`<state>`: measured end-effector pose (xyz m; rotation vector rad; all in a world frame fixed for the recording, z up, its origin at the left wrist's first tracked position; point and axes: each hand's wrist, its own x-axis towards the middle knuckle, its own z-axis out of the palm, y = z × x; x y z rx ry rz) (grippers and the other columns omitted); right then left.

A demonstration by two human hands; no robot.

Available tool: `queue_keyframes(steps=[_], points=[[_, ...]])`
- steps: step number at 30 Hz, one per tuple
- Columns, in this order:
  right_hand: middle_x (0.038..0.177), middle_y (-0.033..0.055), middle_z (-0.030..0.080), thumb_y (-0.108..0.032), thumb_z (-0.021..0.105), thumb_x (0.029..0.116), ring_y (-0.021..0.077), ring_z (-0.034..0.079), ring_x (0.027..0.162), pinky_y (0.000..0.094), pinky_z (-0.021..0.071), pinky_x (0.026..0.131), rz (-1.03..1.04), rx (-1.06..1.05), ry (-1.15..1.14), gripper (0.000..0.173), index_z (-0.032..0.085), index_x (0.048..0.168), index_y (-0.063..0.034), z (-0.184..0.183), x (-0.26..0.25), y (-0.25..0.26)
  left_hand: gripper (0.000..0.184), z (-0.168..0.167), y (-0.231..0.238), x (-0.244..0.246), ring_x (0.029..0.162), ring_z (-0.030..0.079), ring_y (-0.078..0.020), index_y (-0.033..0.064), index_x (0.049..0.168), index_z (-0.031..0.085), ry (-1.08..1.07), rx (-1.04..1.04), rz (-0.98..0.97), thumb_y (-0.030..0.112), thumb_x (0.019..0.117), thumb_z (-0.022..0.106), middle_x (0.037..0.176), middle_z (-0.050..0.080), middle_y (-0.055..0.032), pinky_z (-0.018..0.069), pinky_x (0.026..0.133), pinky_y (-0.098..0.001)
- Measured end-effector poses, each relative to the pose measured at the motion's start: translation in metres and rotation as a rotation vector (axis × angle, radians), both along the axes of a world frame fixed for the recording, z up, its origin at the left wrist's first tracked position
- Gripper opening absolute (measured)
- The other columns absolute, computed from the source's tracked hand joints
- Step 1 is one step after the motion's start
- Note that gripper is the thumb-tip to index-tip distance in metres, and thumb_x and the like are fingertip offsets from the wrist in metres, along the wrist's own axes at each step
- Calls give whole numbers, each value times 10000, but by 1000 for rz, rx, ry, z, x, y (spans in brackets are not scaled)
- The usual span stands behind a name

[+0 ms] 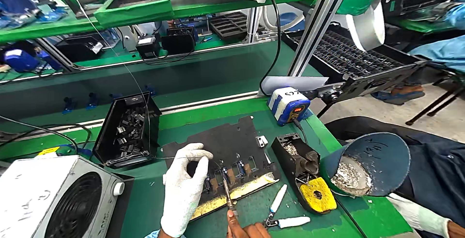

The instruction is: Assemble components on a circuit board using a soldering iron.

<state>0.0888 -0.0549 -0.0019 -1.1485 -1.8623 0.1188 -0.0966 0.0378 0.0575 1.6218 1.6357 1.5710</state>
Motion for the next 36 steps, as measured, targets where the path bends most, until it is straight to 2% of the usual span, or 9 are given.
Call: queue_keyframes(steps=[3,7,16,32,36], points=[[662,41,619,-184,706,936,173,571,576,296,439,487,-22,10,-4,245,794,1143,-88,2,-1,0,130,-5,-1,1,1143,672,-167,181,952,770,50,4,-13,208,934,644,1175,728,1,591,938,-332],[630,29,598,-186,703,932,162,549,546,287,417,468,-45,19,-12,234,803,1114,-80,8,-3,2,120,-10,-3,4,1278,613,-215,222,934,783,118,31,4,232,922,664,1135,750,23,491,1114,-408],[595,18,589,-183,698,929,151,535,515,279,408,456,-97,38,-10,205,817,1058,-77,12,-8,5,114,-19,-7,7,1315,582,-255,236,952,775,160,36,0,236,923,665,1117,751,35,428,1166,-456],[600,28,592,-212,688,950,157,545,525,288,421,472,-58,35,1,203,815,1035,-78,12,-9,5,125,-27,-12,8,1329,569,-281,248,971,786,286,58,1,241,903,681,1111,757,53,401,1175,-487],[597,16,589,-209,691,945,149,538,519,281,414,467,-70,38,0,190,818,1027,-95,11,-9,5,107,-27,-12,6,1326,577,-264,258,949,768,302,83,-36,229,897,678,1080,762,99,369,1205,-500]])
